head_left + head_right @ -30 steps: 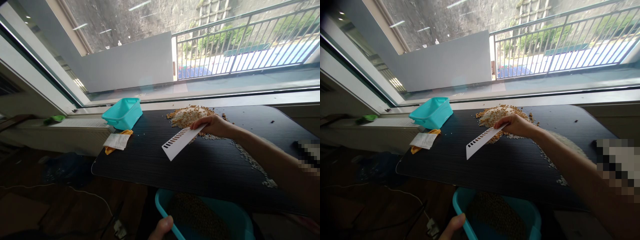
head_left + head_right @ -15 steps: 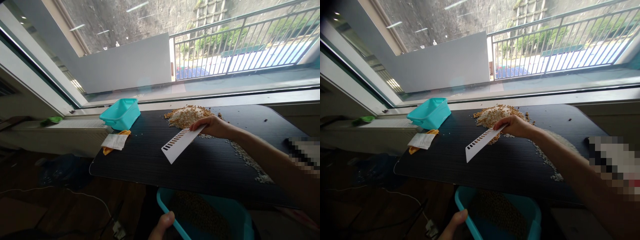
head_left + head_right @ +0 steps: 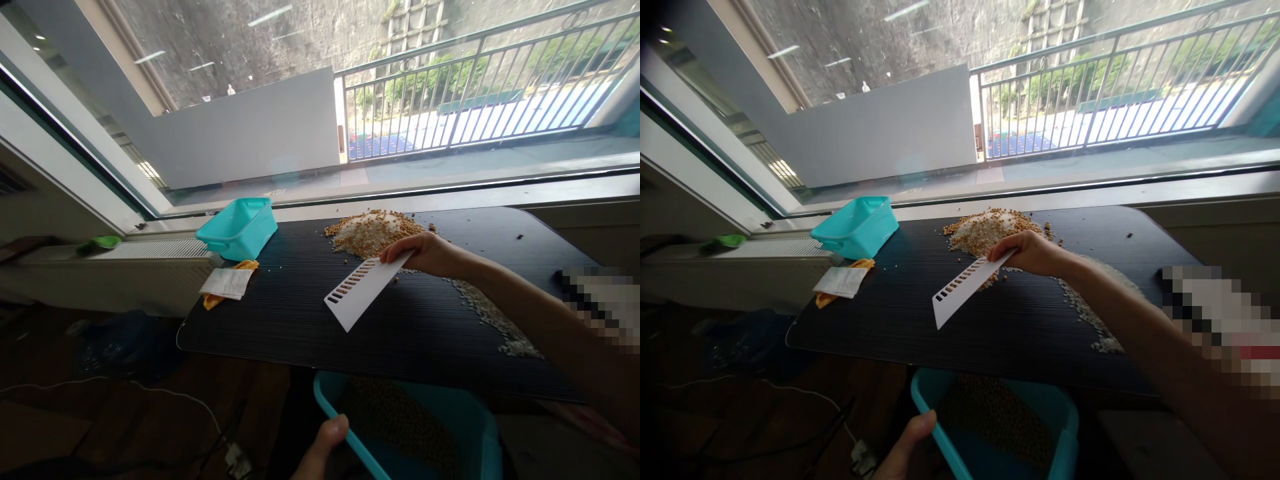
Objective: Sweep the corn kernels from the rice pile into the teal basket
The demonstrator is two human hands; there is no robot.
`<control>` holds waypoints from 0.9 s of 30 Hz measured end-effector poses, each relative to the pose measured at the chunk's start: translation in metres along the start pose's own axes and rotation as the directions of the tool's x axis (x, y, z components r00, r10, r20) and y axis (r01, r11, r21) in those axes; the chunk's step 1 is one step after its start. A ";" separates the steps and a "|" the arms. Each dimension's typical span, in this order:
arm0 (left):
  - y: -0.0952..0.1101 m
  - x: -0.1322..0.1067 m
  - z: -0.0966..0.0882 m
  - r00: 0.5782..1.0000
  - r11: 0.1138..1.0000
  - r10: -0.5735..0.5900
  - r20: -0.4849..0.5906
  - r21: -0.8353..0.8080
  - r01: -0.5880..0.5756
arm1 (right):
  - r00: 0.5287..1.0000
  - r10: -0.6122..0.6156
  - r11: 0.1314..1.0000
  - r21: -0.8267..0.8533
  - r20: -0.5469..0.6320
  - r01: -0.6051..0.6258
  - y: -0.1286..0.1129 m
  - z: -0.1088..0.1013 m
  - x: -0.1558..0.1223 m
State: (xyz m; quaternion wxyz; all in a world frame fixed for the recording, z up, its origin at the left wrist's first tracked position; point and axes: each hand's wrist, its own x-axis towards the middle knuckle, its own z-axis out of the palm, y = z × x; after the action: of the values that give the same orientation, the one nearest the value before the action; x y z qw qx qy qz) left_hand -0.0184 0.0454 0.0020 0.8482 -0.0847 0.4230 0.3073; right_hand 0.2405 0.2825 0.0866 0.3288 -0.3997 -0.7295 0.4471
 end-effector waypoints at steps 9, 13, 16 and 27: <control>0.000 0.001 0.001 0.999 0.999 0.041 -0.009 0.030 -0.041 | 0.999 -0.010 1.000 -0.003 -0.033 0.010 0.002 -0.002 -0.008; 0.001 -0.001 0.004 0.998 0.997 0.063 -0.026 0.051 -0.061 | 0.998 -0.030 0.999 -0.039 -0.052 0.028 -0.003 -0.001 -0.009; 0.002 -0.002 0.005 0.999 0.998 0.046 -0.028 0.043 -0.044 | 0.993 -0.100 0.995 -0.035 -0.065 0.098 -0.011 0.007 -0.001; 0.003 -0.003 -0.008 0.999 1.000 0.010 -0.031 -0.001 -0.010 | 0.997 -0.079 0.991 -0.107 0.019 0.081 -0.010 0.034 0.055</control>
State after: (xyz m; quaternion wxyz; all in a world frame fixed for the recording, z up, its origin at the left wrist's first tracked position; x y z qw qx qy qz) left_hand -0.0269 0.0433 -0.0005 0.8400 -0.0877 0.4363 0.3104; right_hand 0.1835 0.3142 0.0892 0.3191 -0.3838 -0.7704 0.3967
